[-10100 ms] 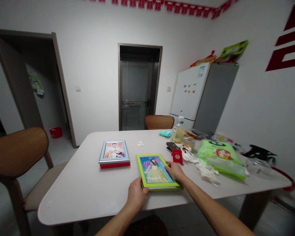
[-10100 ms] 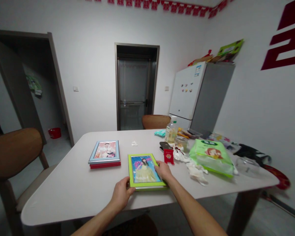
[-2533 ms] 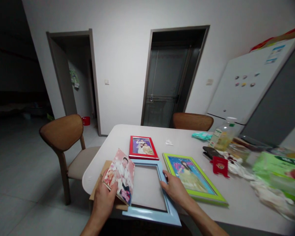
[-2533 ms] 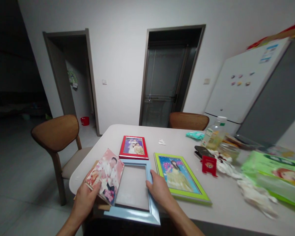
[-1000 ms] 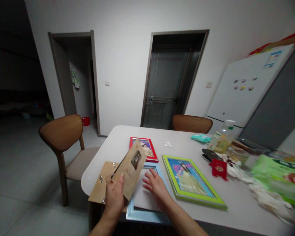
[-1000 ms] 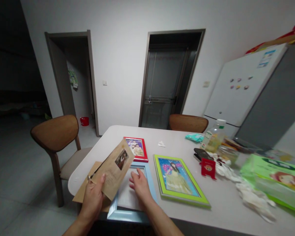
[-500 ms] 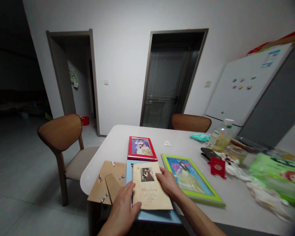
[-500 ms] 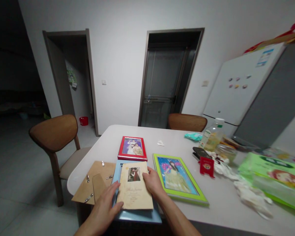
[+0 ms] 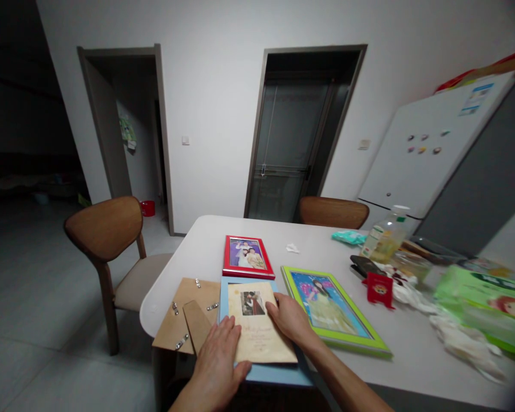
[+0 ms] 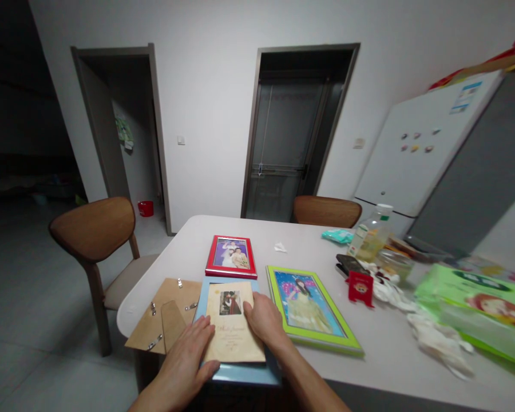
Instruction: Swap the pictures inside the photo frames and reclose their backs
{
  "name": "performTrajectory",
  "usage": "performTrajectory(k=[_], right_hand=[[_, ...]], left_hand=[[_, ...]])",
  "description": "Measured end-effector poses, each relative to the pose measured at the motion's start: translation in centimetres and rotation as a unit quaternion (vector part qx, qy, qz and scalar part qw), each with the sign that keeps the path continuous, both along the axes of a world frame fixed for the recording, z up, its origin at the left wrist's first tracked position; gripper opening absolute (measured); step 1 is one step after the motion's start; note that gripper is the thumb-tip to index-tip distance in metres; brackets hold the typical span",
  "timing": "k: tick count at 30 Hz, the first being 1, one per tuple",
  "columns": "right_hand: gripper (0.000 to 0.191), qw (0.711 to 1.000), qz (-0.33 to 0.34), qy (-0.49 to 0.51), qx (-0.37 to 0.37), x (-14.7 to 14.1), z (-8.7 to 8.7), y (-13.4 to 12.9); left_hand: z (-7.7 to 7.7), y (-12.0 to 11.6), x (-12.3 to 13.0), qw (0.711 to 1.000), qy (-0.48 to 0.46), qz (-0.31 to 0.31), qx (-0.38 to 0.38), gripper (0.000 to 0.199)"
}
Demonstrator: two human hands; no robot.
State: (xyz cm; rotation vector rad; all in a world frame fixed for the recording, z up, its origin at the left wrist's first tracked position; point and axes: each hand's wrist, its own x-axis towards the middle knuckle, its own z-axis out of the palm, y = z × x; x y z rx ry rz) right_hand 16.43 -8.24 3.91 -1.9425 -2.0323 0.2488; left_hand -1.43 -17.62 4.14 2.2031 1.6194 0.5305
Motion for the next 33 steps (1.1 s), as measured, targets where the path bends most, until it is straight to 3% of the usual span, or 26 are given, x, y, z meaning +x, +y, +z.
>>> performTrajectory(k=[3, 9, 17, 21, 25, 28, 33], right_hand=[[0.030, 1.000, 0.015, 0.001, 0.012, -0.1, -0.1, -0.2], [0.033, 0.993, -0.025, -0.095, 0.067, -0.6, -0.8, -1.1], [0.038, 0.993, -0.004, -0.087, 0.085, -0.6, -2.1, -0.8], [0.046, 0.993, -0.013, -0.072, 0.089, 0.0, -2.1, -0.3], [0.029, 0.994, 0.005, -0.071, 0.080, -0.6, -1.3, -0.4], [0.030, 0.993, 0.056, -0.025, 0.097, -3.0, -0.1, -1.5], [0.043, 0.966, 0.251, 0.035, 0.056, -9.3, 0.9, -4.6]], left_hand=[[-0.2, 0.0, 0.0, 1.000, 0.002, 0.000, -0.002, 0.055], [0.1, 0.1, -0.2, 1.000, -0.018, -0.010, 0.000, 0.050], [0.4, 0.0, -0.4, 0.999, -0.033, -0.017, -0.005, 0.052], [0.0, -0.4, -3.9, 1.000, -0.024, 0.001, 0.012, 0.062], [-1.2, -0.5, -8.8, 0.996, 0.040, 0.077, 0.013, 0.068], [-2.4, -0.1, -11.1, 0.986, 0.090, 0.137, 0.022, 0.066], [-3.4, 0.6, -11.6, 0.979, 0.119, 0.150, 0.062, 0.055]])
